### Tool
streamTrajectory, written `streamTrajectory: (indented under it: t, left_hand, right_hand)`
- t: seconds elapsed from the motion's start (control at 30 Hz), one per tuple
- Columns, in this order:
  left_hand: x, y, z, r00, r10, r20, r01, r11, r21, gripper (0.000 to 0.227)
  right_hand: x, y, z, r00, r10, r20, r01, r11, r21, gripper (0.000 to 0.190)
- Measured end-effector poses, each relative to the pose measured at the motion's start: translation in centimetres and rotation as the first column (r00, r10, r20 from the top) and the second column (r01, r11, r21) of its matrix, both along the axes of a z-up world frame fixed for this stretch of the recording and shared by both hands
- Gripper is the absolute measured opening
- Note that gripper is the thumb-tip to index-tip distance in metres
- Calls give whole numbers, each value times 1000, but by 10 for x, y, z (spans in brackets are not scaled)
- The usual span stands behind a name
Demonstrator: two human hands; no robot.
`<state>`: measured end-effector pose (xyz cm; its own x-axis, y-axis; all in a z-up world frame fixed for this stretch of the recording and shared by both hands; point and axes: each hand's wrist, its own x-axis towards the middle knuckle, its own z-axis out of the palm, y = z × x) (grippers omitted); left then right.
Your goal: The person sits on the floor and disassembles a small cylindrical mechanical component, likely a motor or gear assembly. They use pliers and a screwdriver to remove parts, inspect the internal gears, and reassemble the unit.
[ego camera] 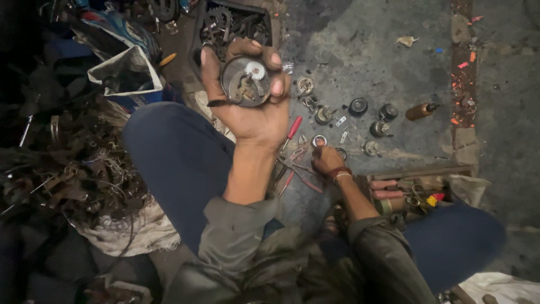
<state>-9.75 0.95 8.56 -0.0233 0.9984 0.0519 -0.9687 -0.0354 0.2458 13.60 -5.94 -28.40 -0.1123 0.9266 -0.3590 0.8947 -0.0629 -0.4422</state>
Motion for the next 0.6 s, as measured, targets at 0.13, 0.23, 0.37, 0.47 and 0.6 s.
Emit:
streamTrajectory:
  t: [0.13, 0.23, 0.37, 0.47, 0.6]
  left_hand:
    - [4, -2, -7, 1000, 8, -12, -8, 999, 36, 58]
    - [10, 0, -18, 998, 52, -42, -44, 986, 160, 57]
    - [23, -9, -15, 997, 35, -68, -19, 976, 218, 57]
    - [35, -22, 1, 997, -60, -49, 68, 981, 182, 57]
    - [46, -44, 4, 951, 39, -307, 25, 979, 201, 64]
  right_hand:
    - [-2, 2, 10, 998, -57, -11, 57, 998, -32, 26]
    - [-3, 9, 18, 993, -117, 0, 117, 992, -39, 27]
    - [-4, 11, 19, 985, -161, 57, 165, 984, -67, 30]
    - [-4, 13, 16, 985, -149, 89, 156, 984, -81, 36]
    - [-4, 5, 16, 989, -90, 118, 103, 989, -108, 31]
